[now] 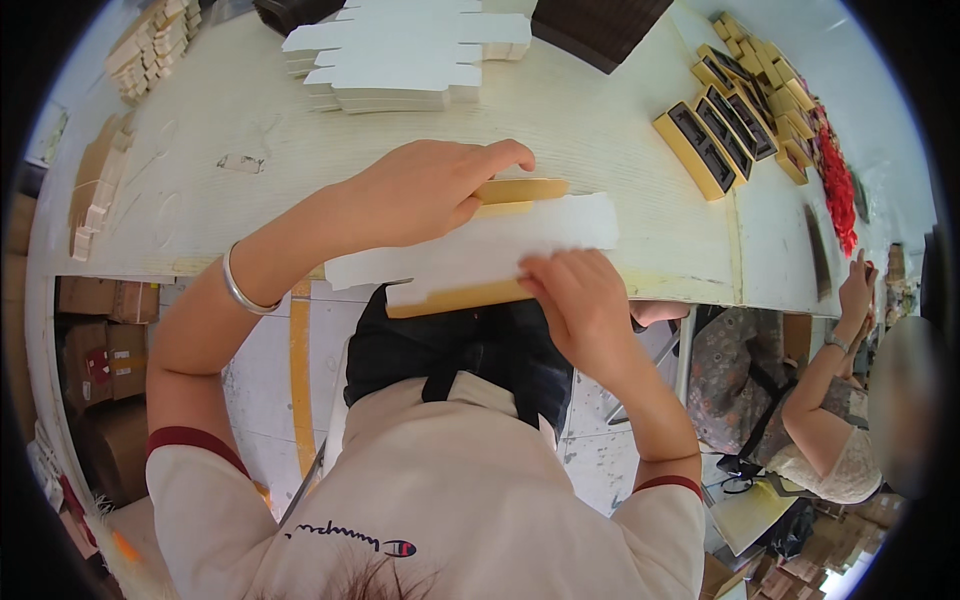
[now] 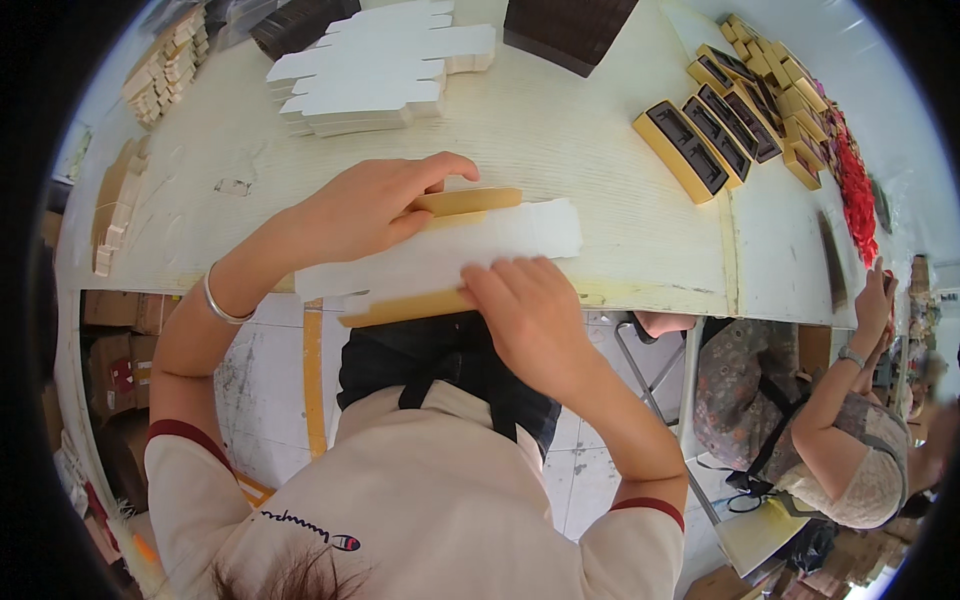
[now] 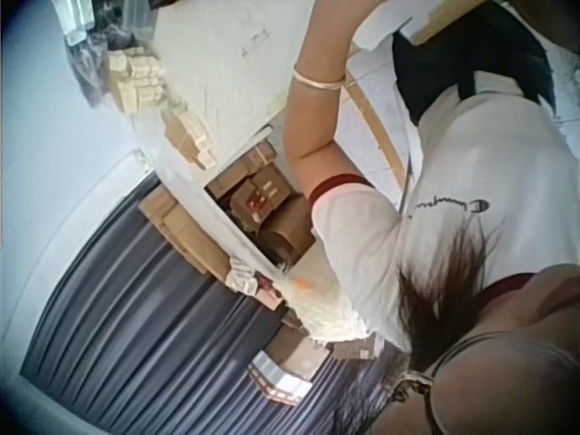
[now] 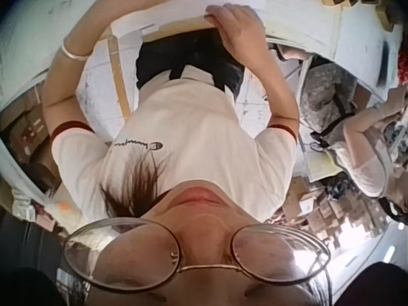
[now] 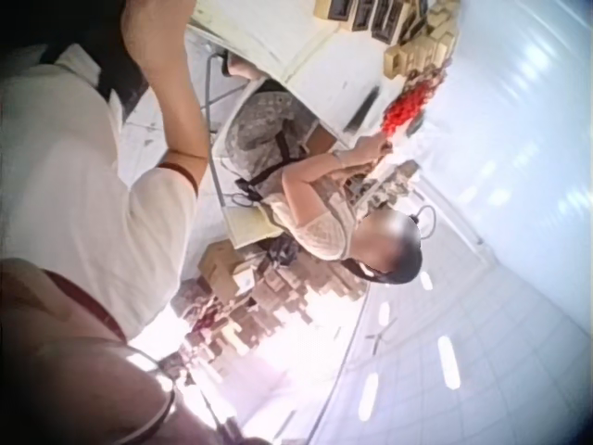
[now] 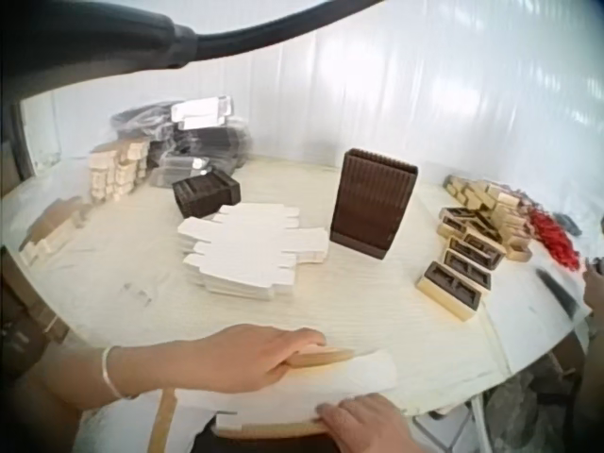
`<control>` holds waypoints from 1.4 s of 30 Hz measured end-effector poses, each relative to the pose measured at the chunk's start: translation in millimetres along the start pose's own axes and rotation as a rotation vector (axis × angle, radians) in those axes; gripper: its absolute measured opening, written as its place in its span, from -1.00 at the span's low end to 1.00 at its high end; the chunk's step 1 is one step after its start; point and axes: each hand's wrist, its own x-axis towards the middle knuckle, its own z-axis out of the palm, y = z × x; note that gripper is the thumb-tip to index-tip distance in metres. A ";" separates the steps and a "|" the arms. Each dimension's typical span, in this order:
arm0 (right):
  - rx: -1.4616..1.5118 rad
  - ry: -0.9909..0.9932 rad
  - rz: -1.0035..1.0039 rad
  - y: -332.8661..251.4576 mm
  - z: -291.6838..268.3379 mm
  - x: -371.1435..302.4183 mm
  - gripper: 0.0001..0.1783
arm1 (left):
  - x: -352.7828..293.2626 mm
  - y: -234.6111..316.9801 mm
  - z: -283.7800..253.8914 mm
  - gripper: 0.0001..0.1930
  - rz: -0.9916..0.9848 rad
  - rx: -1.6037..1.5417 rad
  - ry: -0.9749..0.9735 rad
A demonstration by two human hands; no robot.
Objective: The person folds flat cardboard pieces into small rectangular boxes and places a dark rectangular insert into each one. The finished boxes are stacked on the table.
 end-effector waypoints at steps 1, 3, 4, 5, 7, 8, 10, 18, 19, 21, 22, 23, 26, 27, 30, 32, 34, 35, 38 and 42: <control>-0.059 0.004 0.033 1.2 3.6 8.5 -0.82 | 0.5 -0.7 -0.5 -0.53 0.006 -0.001 -0.001; -0.181 0.112 -0.009 2.3 10.8 17.0 -0.79 | -1.0 -2.1 1.2 -0.55 0.013 -0.039 0.008; -0.164 0.111 -0.094 3.0 11.6 14.2 -0.77 | -2.8 -4.1 3.1 -0.56 0.011 -0.063 0.014; -0.147 0.110 -0.178 3.1 10.5 8.4 -0.75 | -3.6 -6.4 3.9 -0.57 0.035 -0.064 0.038; -0.131 0.087 -0.305 -0.9 15.4 0.7 -0.70 | -3.2 -9.9 6.0 -0.59 0.087 -0.068 0.086; -0.151 0.074 -0.282 -1.6 18.8 -2.6 -0.70 | -2.8 -9.4 6.3 -0.60 0.091 -0.078 0.081; -0.188 0.050 -0.238 -1.5 23.9 -5.7 -0.68 | -1.6 -6.7 4.6 -0.61 0.095 -0.094 0.071; 0.169 -0.439 0.135 5.7 -3.4 48.0 -0.80 | -1.7 -3.3 6.6 -0.68 0.132 -0.050 0.075; 0.210 -0.488 0.179 9.6 -3.3 55.6 -0.82 | -2.0 -1.4 3.8 -0.69 0.114 -0.028 0.046; 0.267 -0.462 0.163 13.2 -2.8 62.9 -0.92 | -5.2 -5.2 2.1 -0.72 0.166 0.010 0.066; 0.260 -0.473 0.152 16.4 -3.4 63.6 -0.93 | -7.6 -6.1 -0.1 -0.73 0.190 0.030 0.075; 0.254 -0.483 0.141 21.1 -5.5 63.2 -0.94 | -11.8 -5.7 -4.7 -0.73 0.150 0.048 0.007; 0.163 -0.465 0.032 33.8 -13.5 65.1 -0.93 | -27.2 4.0 -17.1 -0.71 0.036 0.058 -0.138; 0.120 -0.450 -0.016 36.2 -15.2 65.9 -0.92 | -31.9 8.4 -16.1 -0.70 0.002 0.031 -0.146; 0.065 -0.404 -0.063 37.0 -17.6 63.4 -0.90 | -35.1 15.3 -12.1 -0.66 -0.073 -0.035 -0.160; 0.044 -0.391 -0.083 40.9 -18.0 60.5 -0.88 | -34.2 19.0 -10.5 -0.61 -0.090 -0.050 -0.160; -0.034 -0.334 -0.123 39.0 -18.2 58.5 -0.85 | -35.0 22.3 -8.1 -0.56 -0.095 -0.047 -0.152; -0.100 -0.284 -0.153 31.7 -17.7 56.3 -0.82 | -36.4 24.7 -4.5 -0.54 -0.119 -0.022 -0.135; -0.152 -0.263 -0.195 -1.1 -13.2 38.2 -0.74 | -35.6 31.8 4.2 -0.48 -0.182 0.019 -0.121; 0.257 -0.220 -0.062 2.0 -0.2 14.5 -0.67 | -38.3 33.0 -11.1 -0.37 -0.132 -0.220 -0.272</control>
